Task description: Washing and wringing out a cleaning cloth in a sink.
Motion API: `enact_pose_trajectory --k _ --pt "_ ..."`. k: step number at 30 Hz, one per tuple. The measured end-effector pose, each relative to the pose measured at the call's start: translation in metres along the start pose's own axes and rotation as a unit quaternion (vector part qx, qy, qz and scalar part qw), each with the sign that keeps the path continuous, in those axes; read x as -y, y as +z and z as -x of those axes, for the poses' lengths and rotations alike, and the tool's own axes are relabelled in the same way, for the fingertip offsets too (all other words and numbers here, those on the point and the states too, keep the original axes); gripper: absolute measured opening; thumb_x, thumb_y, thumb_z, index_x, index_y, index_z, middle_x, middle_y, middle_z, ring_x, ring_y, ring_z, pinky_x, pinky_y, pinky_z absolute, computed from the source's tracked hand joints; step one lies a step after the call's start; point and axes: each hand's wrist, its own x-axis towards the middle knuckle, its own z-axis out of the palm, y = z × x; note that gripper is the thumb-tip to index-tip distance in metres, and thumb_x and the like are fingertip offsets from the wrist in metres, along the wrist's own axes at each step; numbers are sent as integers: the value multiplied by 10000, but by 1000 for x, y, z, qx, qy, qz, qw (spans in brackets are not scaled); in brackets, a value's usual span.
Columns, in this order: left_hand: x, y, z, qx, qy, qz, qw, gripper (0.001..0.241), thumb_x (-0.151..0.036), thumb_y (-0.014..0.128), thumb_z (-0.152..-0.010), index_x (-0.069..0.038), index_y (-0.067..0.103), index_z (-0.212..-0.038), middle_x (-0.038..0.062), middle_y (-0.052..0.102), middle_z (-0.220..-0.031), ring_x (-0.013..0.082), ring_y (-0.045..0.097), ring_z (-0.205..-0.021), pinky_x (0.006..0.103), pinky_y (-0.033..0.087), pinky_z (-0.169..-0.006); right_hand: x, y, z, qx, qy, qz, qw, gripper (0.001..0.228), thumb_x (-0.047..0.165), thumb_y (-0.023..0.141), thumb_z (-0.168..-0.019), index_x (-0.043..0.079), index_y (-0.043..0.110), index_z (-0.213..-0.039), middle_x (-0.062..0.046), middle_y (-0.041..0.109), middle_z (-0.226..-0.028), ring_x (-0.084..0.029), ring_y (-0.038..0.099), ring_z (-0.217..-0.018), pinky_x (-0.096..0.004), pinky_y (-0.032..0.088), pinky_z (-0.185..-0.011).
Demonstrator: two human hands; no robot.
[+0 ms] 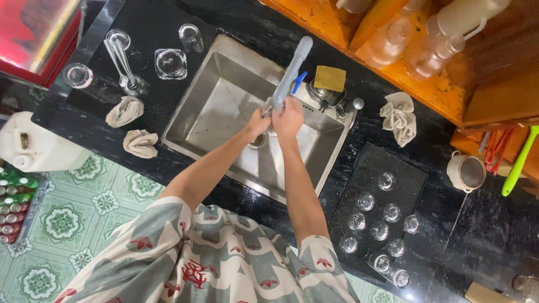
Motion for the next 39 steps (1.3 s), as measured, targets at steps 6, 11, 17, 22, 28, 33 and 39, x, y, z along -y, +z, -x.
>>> enact_pose_trajectory --k 6,11,17,22,28,33,39 --pt "26 -13 -6 -14 -60 208 976 220 -167 618 -984 10 713 -1076 47 719 -953 123 663 -793 307 532 -689 25 18 -10 -74 -38 -17 996 238 182 792 -872 31 627 -788 -136 583 -754 -376 593 -656 -460 478 -597" --pt "28 -29 -1 -48 -83 183 978 239 -198 639 -973 17 699 -1056 61 715 -956 139 666 -815 328 547 -685 30 35 -26 2 22 -177 984 434 159 776 -898 71 448 -626 -69 466 -601 -286 468 -531 -422 375 -512" --pt "55 -34 -8 -89 -62 112 988 299 -258 640 -956 10 713 -1068 54 726 -1009 120 665 -894 314 549 -731 63 26 -47 -99 -288 -106 947 312 81 757 -718 86 451 -655 -84 458 -695 -273 468 -600 -419 387 -527" --pt "54 -38 -7 -123 -83 98 984 337 -288 669 -935 16 658 -1080 73 724 -1010 144 690 -898 340 572 -746 40 34 -27 -75 -289 -36 954 356 47 770 -748 120 433 -657 -46 450 -688 -253 505 -608 -405 435 -551" --pt "5 -33 8 -135 -96 -94 982 290 -255 747 -846 16 708 -943 71 726 -868 160 719 -820 340 573 -689 -2 50 6 -66 31 -299 951 291 45 723 -888 19 502 -701 -51 489 -623 -219 441 -542 -364 392 -528" --pt "7 -14 -20 -17 -52 87 995 312 -273 671 -948 35 693 -909 63 654 -733 156 602 -622 352 480 -536 -87 91 24 -186 144 -254 938 331 208 538 -1055 24 490 -783 -15 457 -721 -82 438 -720 -324 383 -637" --pt "19 35 -50 -72 131 -50 988 304 -272 780 -918 23 708 -914 20 623 -710 90 531 -645 334 438 -535 -136 86 0 -118 393 -362 837 315 403 663 -946 96 600 -911 7 621 -777 -87 547 -670 -266 477 -603"
